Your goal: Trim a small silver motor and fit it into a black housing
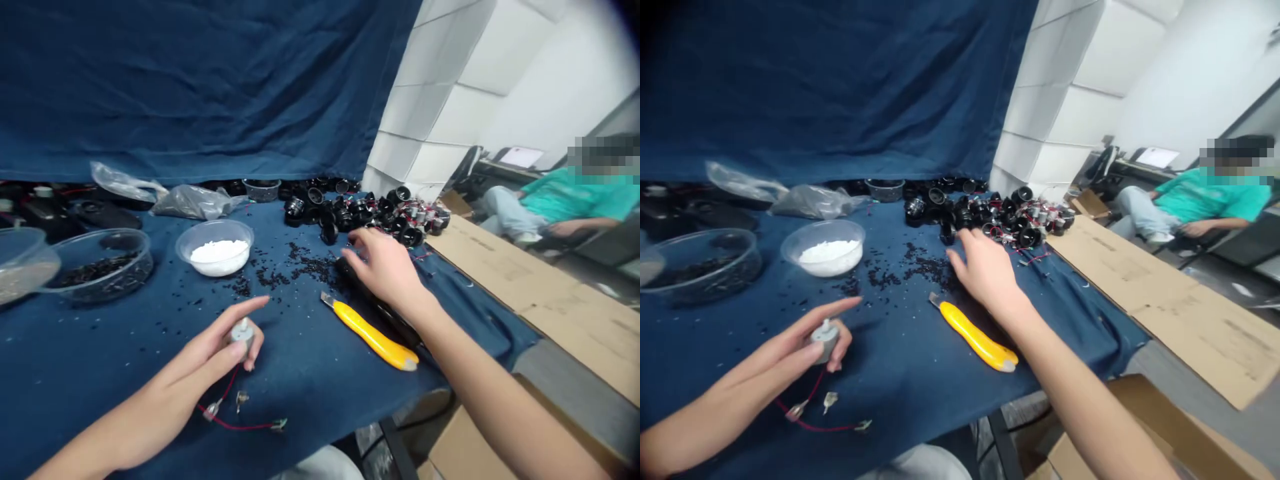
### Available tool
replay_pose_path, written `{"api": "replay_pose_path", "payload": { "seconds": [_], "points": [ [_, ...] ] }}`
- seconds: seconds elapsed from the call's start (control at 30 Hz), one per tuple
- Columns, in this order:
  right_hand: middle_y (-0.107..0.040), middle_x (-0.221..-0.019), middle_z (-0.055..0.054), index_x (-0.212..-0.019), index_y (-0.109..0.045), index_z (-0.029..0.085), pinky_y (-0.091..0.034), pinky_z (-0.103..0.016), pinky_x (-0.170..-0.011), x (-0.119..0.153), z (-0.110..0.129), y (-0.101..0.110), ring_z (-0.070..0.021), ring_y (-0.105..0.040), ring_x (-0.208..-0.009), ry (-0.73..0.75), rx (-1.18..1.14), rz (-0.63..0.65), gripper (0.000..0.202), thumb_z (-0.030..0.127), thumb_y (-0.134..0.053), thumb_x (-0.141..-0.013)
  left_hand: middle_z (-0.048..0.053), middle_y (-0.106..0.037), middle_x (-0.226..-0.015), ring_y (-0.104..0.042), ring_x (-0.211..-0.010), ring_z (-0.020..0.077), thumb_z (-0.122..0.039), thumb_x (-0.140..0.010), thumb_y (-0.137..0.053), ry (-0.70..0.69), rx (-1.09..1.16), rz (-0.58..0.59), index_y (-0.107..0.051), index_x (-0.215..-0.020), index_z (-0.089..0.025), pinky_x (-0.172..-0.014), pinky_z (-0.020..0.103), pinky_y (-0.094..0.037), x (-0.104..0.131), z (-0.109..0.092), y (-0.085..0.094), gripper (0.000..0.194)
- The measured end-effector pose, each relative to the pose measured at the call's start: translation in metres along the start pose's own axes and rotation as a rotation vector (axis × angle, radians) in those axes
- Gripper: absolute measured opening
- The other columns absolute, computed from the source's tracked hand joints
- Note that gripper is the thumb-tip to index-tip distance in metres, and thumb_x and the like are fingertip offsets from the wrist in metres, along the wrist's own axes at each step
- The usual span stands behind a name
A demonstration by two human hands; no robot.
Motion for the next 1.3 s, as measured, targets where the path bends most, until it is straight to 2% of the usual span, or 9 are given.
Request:
{"api": "replay_pose_path", "payload": {
  "seconds": [0.1,0.3,0.5,0.63,0.73,0.87,0.97,1.03,1.3],
  "points": [
    [-0.061,-0.114,-0.015,-0.127,-0.051,0.016,-0.048,-0.036,-0.081,-0.055,-0.017,-0.026,-0.0281,-0.063,-0.1,-0.09,0.089,0.104,0.041,0.036,-0.052,-0.092,0.003,-0.061,-0.089,-0.052,-0.076,0.0147,-0.04,-0.094,-0.051,0.04,0.086,0.05,-0.029,-0.146,-0.027,-0.076,0.028,-0.041,-0.012,-0.007,0.004,0.058],
    [-0.056,-0.122,-0.015,-0.122,-0.057,0.018,-0.05,-0.037,-0.083,-0.1,-0.017,-0.076,-0.0272,-0.062,-0.101,-0.045,0.081,0.208,0.043,0.025,-0.068,-0.082,0.007,-0.064,-0.086,-0.051,-0.066,0.0099,-0.04,-0.084,-0.068,0.125,0.326,-0.164,-0.061,-0.118,-0.01,-0.065,0.022,-0.043,-0.03,0.002,0.022,0.045],
    [-0.058,-0.121,-0.008,-0.111,-0.06,0.014,-0.047,-0.046,-0.093,-0.107,-0.012,-0.083,-0.0235,-0.056,-0.11,-0.081,-0.025,0.202,0.023,0.025,-0.061,-0.09,-0.001,-0.046,-0.07,-0.043,-0.058,0.0056,-0.036,-0.088,-0.065,0.154,0.671,-0.157,-0.065,-0.116,-0.012,-0.057,0.018,-0.04,-0.023,0.014,0.026,0.037],
    [-0.059,-0.12,-0.012,-0.097,-0.064,0.013,-0.042,-0.049,-0.098,-0.111,-0.01,-0.069,-0.0281,-0.056,-0.112,-0.128,-0.254,0.114,0.016,0.016,-0.068,-0.082,0.003,-0.053,-0.081,-0.048,-0.068,0.0091,-0.029,-0.083,-0.07,0.167,0.722,-0.079,-0.063,-0.121,-0.013,-0.064,0.022,-0.043,-0.018,0.005,0.02,0.042],
    [-0.06,-0.119,-0.015,-0.1,-0.063,0.015,-0.043,-0.047,-0.096,-0.103,0.009,-0.047,-0.0299,-0.058,-0.11,-0.172,-0.516,0.032,0.021,0.026,-0.067,-0.082,0.004,-0.06,-0.088,-0.05,-0.072,0.0093,-0.03,-0.081,-0.073,0.128,0.604,-0.14,-0.061,-0.121,-0.015,-0.067,0.021,-0.043,-0.02,0.003,0.022,0.044],
    [-0.065,-0.117,-0.011,-0.12,-0.053,0.018,-0.055,-0.032,-0.076,-0.06,0.068,-0.022,-0.0198,-0.066,-0.098,-0.179,-0.939,0.059,0.045,0.051,-0.036,-0.096,0.006,-0.067,-0.089,-0.05,-0.066,0.0072,-0.041,-0.082,-0.071,0.024,0.375,-0.282,-0.064,-0.106,-0.011,-0.065,0.019,-0.041,-0.025,0.005,0.033,0.039],
    [-0.065,-0.117,-0.009,-0.12,-0.055,0.019,-0.053,-0.022,-0.065,-0.02,0.111,-0.028,-0.0157,-0.067,-0.094,-0.392,-1.752,0.265,0.042,0.05,-0.043,-0.093,0.006,-0.068,-0.076,-0.051,-0.06,0.0091,-0.047,-0.081,-0.067,-0.023,0.178,-0.332,-0.065,-0.092,-0.009,-0.06,0.021,-0.041,-0.026,0.008,0.04,0.04],
    [-0.069,-0.104,-0.008,-0.109,-0.062,0.017,-0.05,-0.018,-0.056,-0.003,0.127,-0.04,-0.0132,-0.068,-0.08,-0.55,-2.067,0.402,0.038,0.048,-0.046,-0.093,0.005,-0.068,-0.07,-0.053,-0.057,0.0109,-0.046,-0.077,-0.07,-0.051,0.057,-0.344,-0.065,-0.089,-0.01,-0.058,0.022,-0.042,-0.025,0.008,0.04,0.039],
    [-0.072,-0.095,-0.013,-0.098,-0.068,0.011,-0.05,-0.019,-0.054,0.007,0.132,-0.074,-0.0141,-0.067,-0.071,-0.531,-2.083,0.595,0.048,0.051,-0.041,-0.095,0.002,-0.067,-0.07,-0.054,-0.062,0.0135,-0.036,-0.071,-0.075,-0.155,-0.371,-0.507,-0.069,-0.08,-0.015,-0.06,0.023,-0.044,-0.014,-0.001,0.032,0.024]
  ]
}}
Point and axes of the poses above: each hand's wrist, its own x-axis away from the middle knuckle, its own y-axis out of the back of the hand, z = x × y, the point moved 3 cm from there along -x, towards the middle knuckle
